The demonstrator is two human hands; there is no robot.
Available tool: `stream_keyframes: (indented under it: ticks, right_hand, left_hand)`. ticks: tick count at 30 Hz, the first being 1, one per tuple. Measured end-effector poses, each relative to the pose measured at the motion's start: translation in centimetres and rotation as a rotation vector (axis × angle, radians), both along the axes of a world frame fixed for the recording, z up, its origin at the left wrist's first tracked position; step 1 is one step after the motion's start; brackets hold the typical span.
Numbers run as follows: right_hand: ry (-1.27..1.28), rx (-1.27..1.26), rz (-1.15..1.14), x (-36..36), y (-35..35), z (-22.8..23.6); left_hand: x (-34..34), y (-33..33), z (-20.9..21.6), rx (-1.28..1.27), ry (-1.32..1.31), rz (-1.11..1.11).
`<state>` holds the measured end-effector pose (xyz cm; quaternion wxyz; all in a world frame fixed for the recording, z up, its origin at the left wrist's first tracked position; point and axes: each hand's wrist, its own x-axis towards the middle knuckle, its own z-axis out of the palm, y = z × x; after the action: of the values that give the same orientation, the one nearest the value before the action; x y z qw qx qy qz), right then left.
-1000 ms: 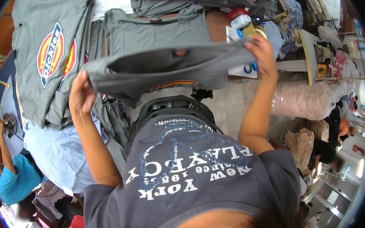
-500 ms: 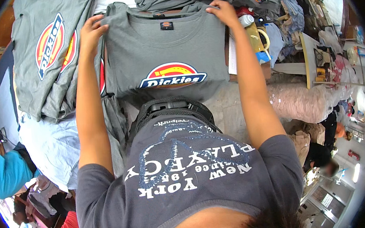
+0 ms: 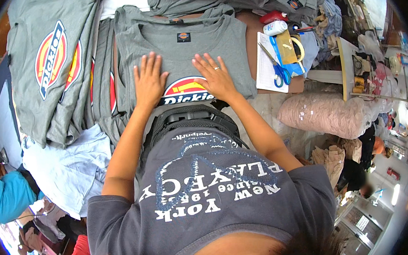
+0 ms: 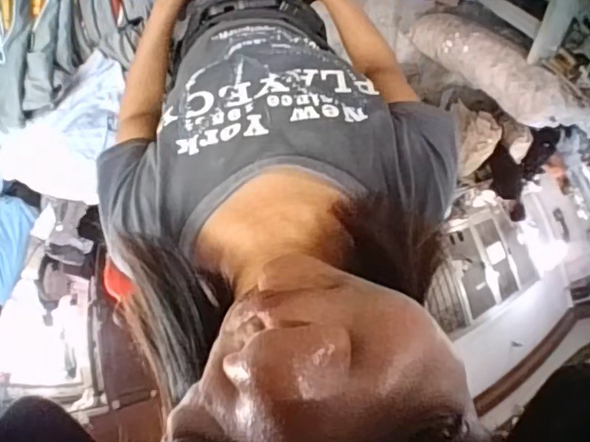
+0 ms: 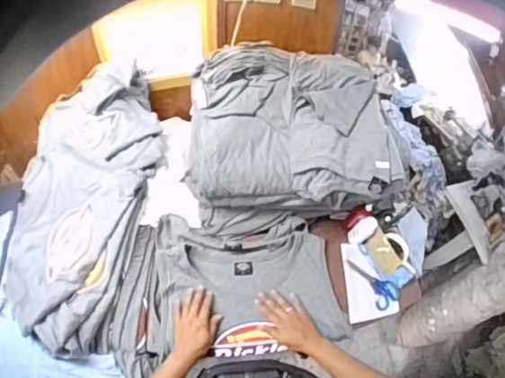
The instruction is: The person picks up several grey shirts one at a time, smoothing them out on a table and using scissors to trim loose threads from the collars and logos.
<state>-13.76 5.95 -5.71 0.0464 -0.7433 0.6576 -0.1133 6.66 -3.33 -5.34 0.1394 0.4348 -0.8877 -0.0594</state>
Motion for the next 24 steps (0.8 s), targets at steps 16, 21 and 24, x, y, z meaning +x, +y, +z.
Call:
stream_keyframes:
  ticks: [16,21,24]
  right_hand:
    - [-0.179,-0.173,-0.355,-10.8,-6.7,-1.3]
    - [-0.989,-0.141,-0.475,-10.5,1.0,2.5]
    - [-1.119,0.206,-0.699,-9.3,8.6,5.0]
  left_hand:
    - [0.0,-11.6,-2.0,-0.160,-0.068,0.107]
    - [-0.7,-10.9,0.1,-0.167,0.087,0.120]
    - [-3.5,-10.3,1.7,-0.304,0.301,-0.006]
